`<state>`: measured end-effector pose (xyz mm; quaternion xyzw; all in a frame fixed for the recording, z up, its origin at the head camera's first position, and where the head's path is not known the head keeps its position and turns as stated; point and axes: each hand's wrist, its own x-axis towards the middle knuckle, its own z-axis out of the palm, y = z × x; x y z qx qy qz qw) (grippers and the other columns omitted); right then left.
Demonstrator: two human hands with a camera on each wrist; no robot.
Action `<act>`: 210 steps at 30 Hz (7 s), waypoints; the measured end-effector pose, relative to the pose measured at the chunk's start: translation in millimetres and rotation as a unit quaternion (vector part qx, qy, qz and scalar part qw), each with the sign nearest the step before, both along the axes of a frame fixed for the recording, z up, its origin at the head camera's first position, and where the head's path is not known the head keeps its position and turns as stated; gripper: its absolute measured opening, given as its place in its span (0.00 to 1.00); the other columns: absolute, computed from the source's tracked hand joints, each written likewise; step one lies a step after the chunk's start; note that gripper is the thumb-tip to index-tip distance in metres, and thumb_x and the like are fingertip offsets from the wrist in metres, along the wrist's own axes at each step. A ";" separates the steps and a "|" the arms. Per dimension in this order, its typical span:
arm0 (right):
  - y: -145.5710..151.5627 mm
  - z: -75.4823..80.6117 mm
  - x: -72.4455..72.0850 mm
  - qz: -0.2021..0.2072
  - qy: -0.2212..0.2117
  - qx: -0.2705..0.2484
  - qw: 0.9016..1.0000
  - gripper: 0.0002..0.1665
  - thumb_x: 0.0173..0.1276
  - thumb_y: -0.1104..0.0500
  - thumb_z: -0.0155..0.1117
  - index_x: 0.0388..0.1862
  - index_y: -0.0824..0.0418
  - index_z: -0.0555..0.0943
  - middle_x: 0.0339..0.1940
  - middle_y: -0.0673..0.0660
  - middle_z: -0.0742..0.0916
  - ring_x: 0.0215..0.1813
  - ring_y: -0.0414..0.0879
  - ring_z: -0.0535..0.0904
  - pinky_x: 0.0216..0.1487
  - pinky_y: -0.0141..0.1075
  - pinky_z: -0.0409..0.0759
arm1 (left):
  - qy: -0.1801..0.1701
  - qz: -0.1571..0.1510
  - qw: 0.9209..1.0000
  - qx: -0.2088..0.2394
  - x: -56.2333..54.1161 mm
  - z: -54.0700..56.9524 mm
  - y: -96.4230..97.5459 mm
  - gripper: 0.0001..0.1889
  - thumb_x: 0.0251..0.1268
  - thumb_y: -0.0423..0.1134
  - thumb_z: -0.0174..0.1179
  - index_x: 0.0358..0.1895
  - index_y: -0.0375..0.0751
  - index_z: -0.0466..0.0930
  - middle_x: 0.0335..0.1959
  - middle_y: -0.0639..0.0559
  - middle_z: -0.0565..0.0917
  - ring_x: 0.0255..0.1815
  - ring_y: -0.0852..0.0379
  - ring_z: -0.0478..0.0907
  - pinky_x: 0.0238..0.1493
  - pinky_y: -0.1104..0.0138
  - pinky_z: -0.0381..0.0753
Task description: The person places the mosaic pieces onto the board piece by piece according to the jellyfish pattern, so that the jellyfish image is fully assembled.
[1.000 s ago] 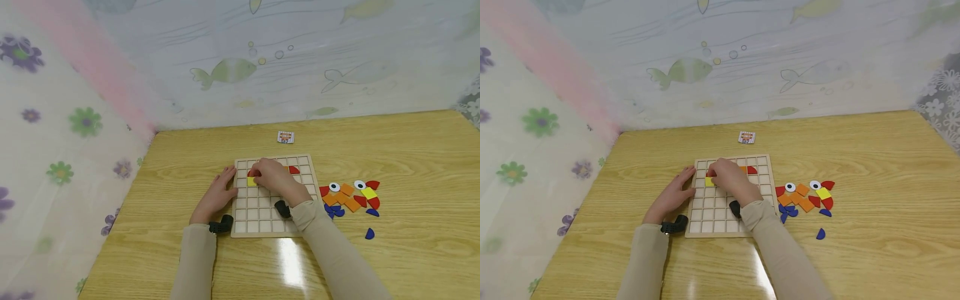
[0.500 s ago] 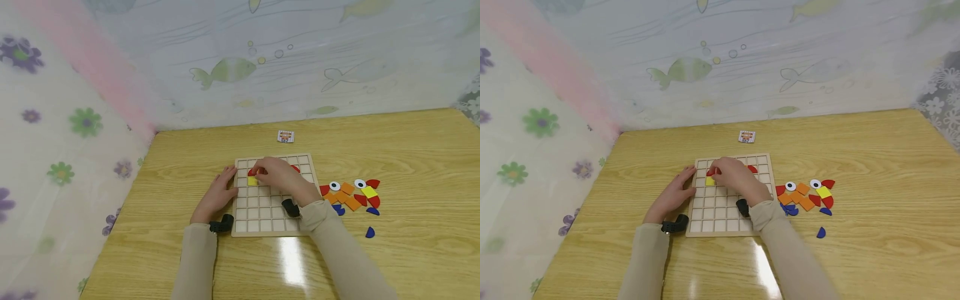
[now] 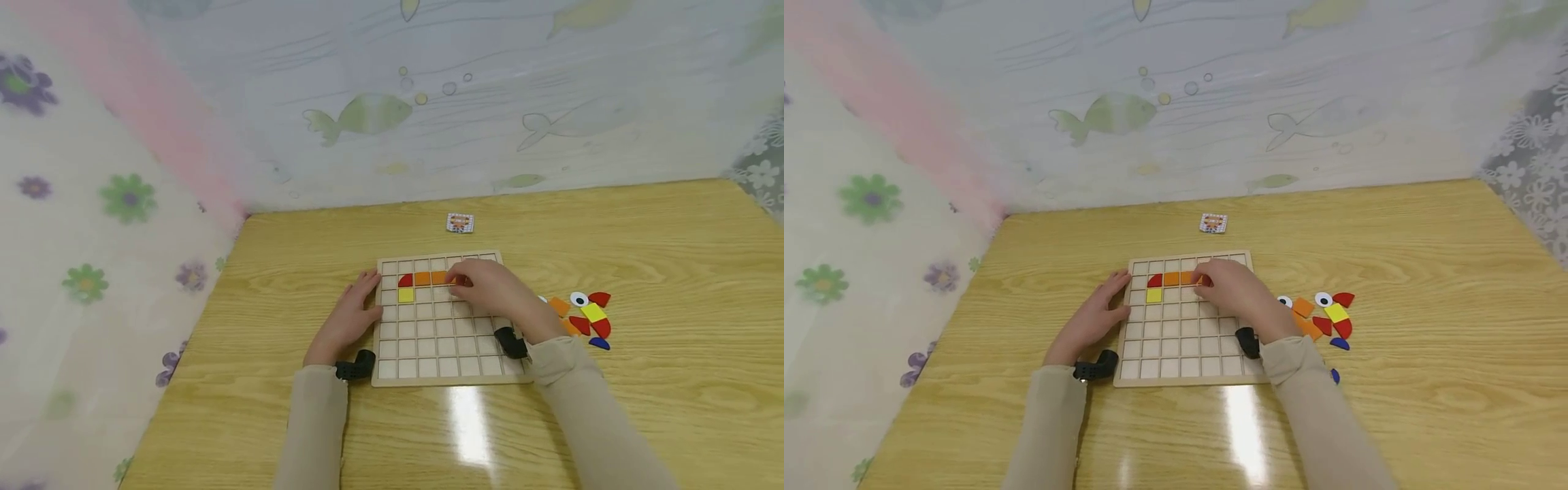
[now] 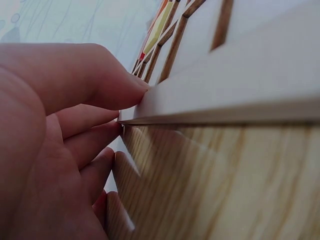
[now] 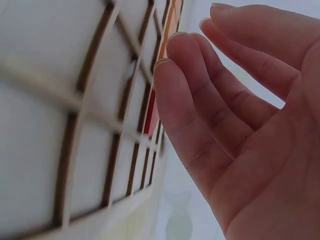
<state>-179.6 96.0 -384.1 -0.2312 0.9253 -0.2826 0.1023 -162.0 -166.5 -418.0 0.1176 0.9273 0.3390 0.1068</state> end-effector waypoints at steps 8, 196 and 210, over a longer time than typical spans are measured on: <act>26.1 -5.8 2.9 -0.026 -0.022 -0.015 0.999 0.12 0.63 0.56 0.57 0.44 0.56 0.79 0.35 0.49 0.80 0.37 0.45 0.73 0.40 0.40 0.71 | -0.007 -0.006 1.000 0.003 1.3 0.3 1.2 0.32 0.60 0.36 0.50 0.69 0.42 0.52 0.70 0.53 0.50 0.70 0.59 0.38 0.67 0.63 0.35; 76.1 -3.8 17.8 -0.058 -0.025 -0.012 0.998 0.15 0.64 0.54 0.55 0.48 0.56 0.79 0.38 0.51 0.81 0.39 0.46 0.75 0.42 0.42 0.73 | 0.012 0.000 1.000 0.008 -0.6 -0.2 1.5 0.33 0.58 0.36 0.50 0.69 0.43 0.52 0.70 0.53 0.52 0.70 0.57 0.39 0.67 0.61 0.35; 135.1 -0.8 18.4 -0.091 -0.056 0.019 0.994 0.15 0.63 0.57 0.56 0.46 0.63 0.78 0.35 0.54 0.80 0.33 0.46 0.74 0.32 0.36 0.74 | 0.008 0.008 1.000 0.013 0.2 0.6 0.4 0.33 0.58 0.36 0.49 0.69 0.44 0.53 0.70 0.55 0.51 0.70 0.59 0.39 0.67 0.62 0.35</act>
